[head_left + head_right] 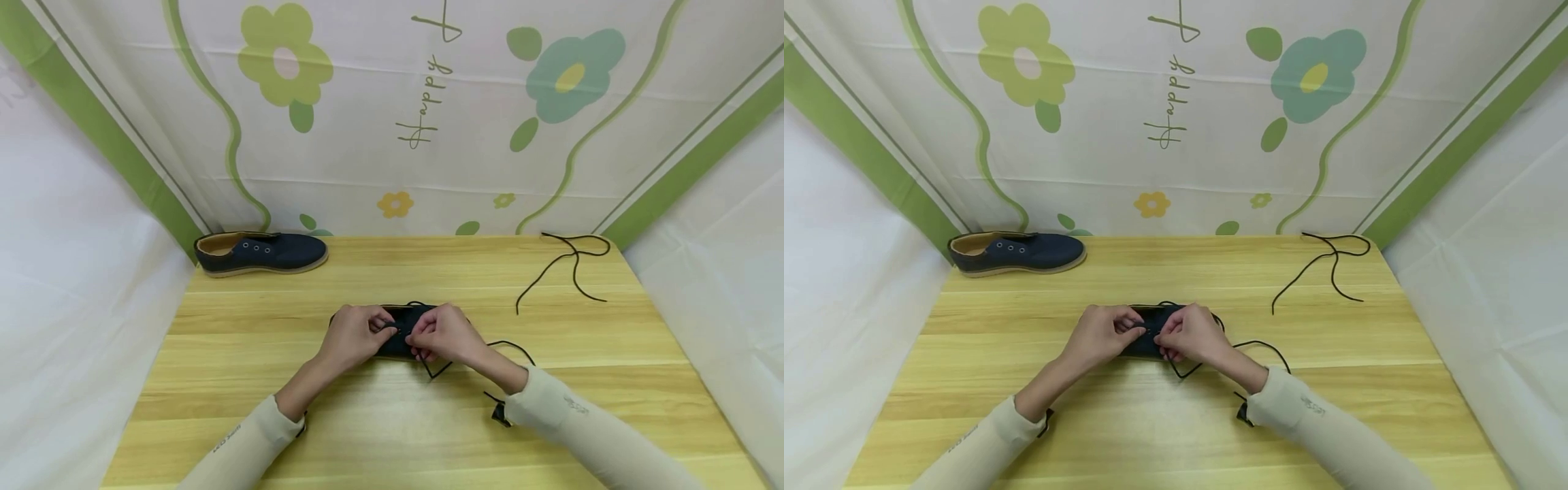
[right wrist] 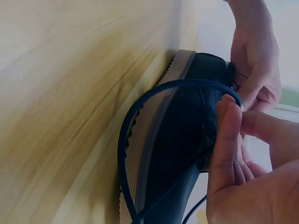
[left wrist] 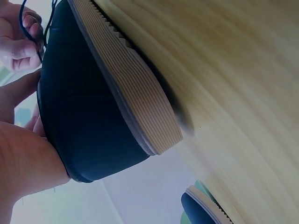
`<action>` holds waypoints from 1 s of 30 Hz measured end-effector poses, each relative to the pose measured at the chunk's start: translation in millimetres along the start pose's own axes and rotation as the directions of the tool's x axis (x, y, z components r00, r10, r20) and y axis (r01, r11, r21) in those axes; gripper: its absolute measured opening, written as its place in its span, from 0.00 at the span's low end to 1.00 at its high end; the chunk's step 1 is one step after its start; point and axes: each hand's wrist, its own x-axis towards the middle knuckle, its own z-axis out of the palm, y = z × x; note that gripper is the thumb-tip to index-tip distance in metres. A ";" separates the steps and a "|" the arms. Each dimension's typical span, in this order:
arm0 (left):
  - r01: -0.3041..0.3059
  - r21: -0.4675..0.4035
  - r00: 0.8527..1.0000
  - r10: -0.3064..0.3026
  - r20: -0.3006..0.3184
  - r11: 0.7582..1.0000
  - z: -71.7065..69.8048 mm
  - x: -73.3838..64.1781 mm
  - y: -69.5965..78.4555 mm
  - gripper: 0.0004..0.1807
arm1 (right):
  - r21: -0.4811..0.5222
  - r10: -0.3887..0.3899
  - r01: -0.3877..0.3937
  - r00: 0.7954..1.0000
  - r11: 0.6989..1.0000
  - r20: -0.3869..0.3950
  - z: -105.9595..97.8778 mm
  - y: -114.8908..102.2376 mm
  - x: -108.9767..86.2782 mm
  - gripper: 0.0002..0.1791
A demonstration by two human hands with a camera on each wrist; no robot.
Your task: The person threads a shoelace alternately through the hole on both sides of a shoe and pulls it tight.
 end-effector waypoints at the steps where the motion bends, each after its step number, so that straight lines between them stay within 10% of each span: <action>1: 0.002 -0.003 1.000 -0.002 0.000 1.000 0.1 0.0 0.0 0.03 | -0.006 0.001 -0.001 1.000 1.000 -0.005 1.2 -0.1 0.2 0.09; 30: -0.089 0.018 0.996 0.090 -0.020 0.996 -0.4 -0.7 -7.3 0.03 | -0.052 -0.006 0.001 0.995 0.999 -0.098 14.2 0.3 3.1 0.09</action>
